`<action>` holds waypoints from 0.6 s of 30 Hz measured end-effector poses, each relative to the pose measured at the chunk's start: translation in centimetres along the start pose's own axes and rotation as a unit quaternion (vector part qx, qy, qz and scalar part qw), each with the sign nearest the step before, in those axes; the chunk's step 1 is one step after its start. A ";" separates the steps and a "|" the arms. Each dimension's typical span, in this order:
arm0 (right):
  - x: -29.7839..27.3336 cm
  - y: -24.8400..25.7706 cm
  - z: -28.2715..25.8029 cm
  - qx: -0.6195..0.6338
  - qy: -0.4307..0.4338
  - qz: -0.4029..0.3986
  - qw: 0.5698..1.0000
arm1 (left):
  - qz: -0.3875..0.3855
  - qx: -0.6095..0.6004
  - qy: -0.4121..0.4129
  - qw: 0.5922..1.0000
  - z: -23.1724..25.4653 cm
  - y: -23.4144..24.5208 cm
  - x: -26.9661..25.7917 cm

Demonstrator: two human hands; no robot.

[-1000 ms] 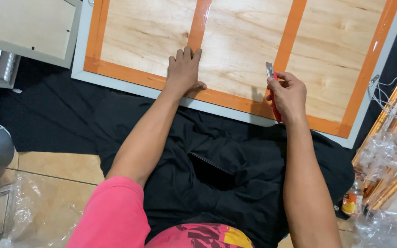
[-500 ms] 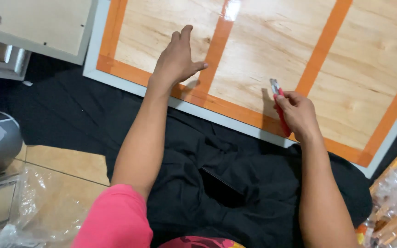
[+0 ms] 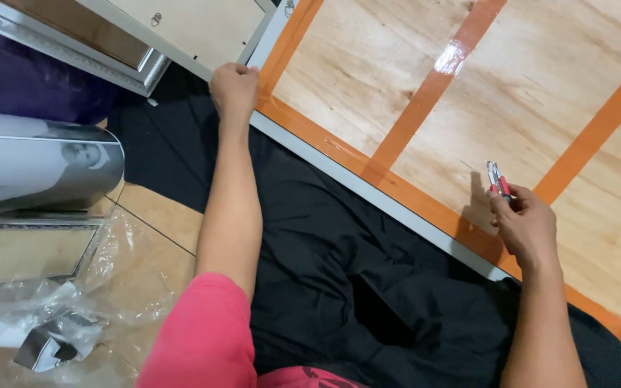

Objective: The person uses a utility knife to cut and peel orange tape strips from a wooden board. They systematically remove the tape along the edges and across the surface, gathering the removed pieces into a pile.

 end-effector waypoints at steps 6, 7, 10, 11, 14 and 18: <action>0.5 -0.1 1.8 0.003 0.048 0.008 0.999 | -0.126 0.196 0.080 0.969 -0.1 -3.6 -2.8; 0.4 0.0 1.9 -0.018 0.057 0.009 0.998 | -0.160 0.234 0.082 0.955 -0.7 -4.6 -2.7; 0.5 0.2 1.4 -0.043 0.057 0.008 0.997 | -0.214 0.280 0.088 0.932 -0.3 -4.6 -3.3; 0.4 0.1 1.3 -0.052 0.046 0.001 0.998 | -0.240 0.289 0.099 0.922 -0.1 -4.2 -3.9; 4.1 -0.5 5.4 -0.013 0.154 0.038 0.987 | -0.224 0.238 0.020 0.945 -2.2 -4.4 -3.6; 3.2 -0.5 4.8 -0.008 0.150 0.028 0.988 | -0.248 0.264 0.004 0.932 -3.4 -4.6 -3.3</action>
Point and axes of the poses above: each hand's wrist, its own x-axis towards the middle knuckle, its own y-axis out of the back of the hand, z = x × y, the point moved 2 cm from there along x, towards the middle knuckle, and after that the axes turned 1 degree about y, right-handed, at the moved point
